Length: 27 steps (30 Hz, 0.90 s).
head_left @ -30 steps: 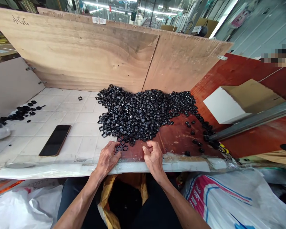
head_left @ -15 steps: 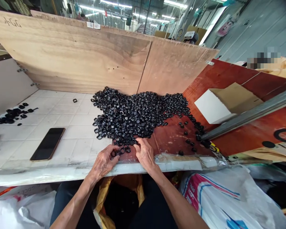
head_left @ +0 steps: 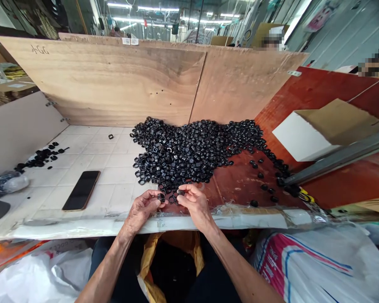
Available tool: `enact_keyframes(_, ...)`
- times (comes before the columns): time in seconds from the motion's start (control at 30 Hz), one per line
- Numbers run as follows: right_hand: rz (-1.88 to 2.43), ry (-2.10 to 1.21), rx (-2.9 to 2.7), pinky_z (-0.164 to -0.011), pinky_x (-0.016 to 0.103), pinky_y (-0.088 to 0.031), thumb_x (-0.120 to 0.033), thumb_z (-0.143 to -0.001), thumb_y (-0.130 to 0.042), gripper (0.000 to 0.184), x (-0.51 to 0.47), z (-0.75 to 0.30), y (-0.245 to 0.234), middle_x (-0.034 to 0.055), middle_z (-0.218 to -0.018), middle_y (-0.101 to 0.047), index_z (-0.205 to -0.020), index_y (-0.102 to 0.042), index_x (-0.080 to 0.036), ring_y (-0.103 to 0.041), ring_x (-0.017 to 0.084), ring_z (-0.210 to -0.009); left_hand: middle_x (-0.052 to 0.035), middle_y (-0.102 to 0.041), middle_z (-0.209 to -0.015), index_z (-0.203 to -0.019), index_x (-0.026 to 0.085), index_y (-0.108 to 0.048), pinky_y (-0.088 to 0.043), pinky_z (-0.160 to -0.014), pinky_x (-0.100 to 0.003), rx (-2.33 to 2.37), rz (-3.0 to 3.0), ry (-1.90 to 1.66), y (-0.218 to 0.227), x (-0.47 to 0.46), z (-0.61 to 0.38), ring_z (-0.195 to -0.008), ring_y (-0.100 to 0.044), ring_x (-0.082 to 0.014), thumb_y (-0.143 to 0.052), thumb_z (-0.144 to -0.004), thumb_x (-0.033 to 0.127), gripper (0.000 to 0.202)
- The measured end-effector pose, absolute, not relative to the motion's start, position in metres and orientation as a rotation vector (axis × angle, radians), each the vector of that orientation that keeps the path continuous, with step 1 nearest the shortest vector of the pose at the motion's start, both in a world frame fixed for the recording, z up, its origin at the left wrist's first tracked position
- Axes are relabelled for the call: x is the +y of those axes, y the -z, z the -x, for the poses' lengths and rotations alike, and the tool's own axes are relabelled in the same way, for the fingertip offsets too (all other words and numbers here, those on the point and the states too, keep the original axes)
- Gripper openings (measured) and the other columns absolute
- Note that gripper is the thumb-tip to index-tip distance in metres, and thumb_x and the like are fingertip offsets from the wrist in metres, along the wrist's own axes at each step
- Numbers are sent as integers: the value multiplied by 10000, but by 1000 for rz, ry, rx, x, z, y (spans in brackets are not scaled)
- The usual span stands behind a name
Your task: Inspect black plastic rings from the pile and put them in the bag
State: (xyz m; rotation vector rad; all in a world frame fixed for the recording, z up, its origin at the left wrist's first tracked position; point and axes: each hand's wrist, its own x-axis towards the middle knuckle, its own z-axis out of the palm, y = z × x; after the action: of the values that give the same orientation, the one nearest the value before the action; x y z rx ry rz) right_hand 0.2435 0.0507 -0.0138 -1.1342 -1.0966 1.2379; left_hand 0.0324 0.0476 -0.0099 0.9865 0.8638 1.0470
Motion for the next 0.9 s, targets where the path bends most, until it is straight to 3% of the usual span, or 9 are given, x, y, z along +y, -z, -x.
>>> enact_keyframes(0.1,1128,-1209,-1174,-743,288,-586,-321,-778,-766,269,47,-226,10,51,-965,-752,-1008,-692,-203,-711,190,-836,-67,-788,-970,-1084,151,-704,-595,-859,-272,878,-991,-1089,9,48,-32,-895,-754,-182,-820,-857,330,311)
enact_keyframes(0.2,1085,-1051,-1334,-816,308,-591,-287,-869,-675,258,43,-217,7,77,-1079,-755,-1116,-699,-216,-719,196,-923,-60,-785,-1002,-1093,158,-720,-592,-867,-258,872,-1006,-1116,10,48,-32,-894,-743,-168,-840,-837,295,315)
enact_keyframes(0.3,1067,-829,-1496,-823,294,-575,-242,-918,-637,190,41,-215,3,99,-1164,-718,-1073,-746,-220,-699,194,-971,-55,-787,-992,-1097,161,-727,-590,-866,-252,858,-1020,-1102,11,47,-32,-899,-740,-162,-836,-843,282,301)
enact_keyframes(0.43,1037,-775,-1551,-734,259,-571,-202,-913,-663,153,42,-213,4,72,-1023,-727,-1034,-755,-209,-691,169,-838,-55,-791,-962,-1101,159,-723,-597,-842,-267,842,-1014,-1106,10,47,-34,-884,-747,-173,-835,-843,290,310)
enact_keyframes(0.63,1058,-692,-1606,-695,246,-570,-263,-943,-684,99,45,-211,14,81,-973,-746,-985,-744,-197,-707,179,-829,-51,-769,-981,-1059,163,-726,-594,-844,-293,824,-1047,-1126,11,46,-38,-876,-736,-182,-848,-818,309,307)
enact_keyframes(0.77,1098,-655,-1689,-647,234,-532,-362,-979,-656,191,46,-215,13,65,-881,-736,-963,-744,-193,-676,162,-727,-56,-740,-1031,-1029,172,-737,-579,-871,-312,890,-1123,-1132,8,44,-37,-910,-709,-196,-833,-824,351,289)
enact_keyframes(0.9,1209,-509,-1757,-562,209,-452,-401,-1021,-565,367,43,-212,23,4,-653,-626,-729,-660,-200,-591,131,-585,-69,-727,-1019,-1007,180,-750,-549,-864,-302,981,-1291,-1088,9,38,-33,-939,-673,-213,-765,-881,415,267)
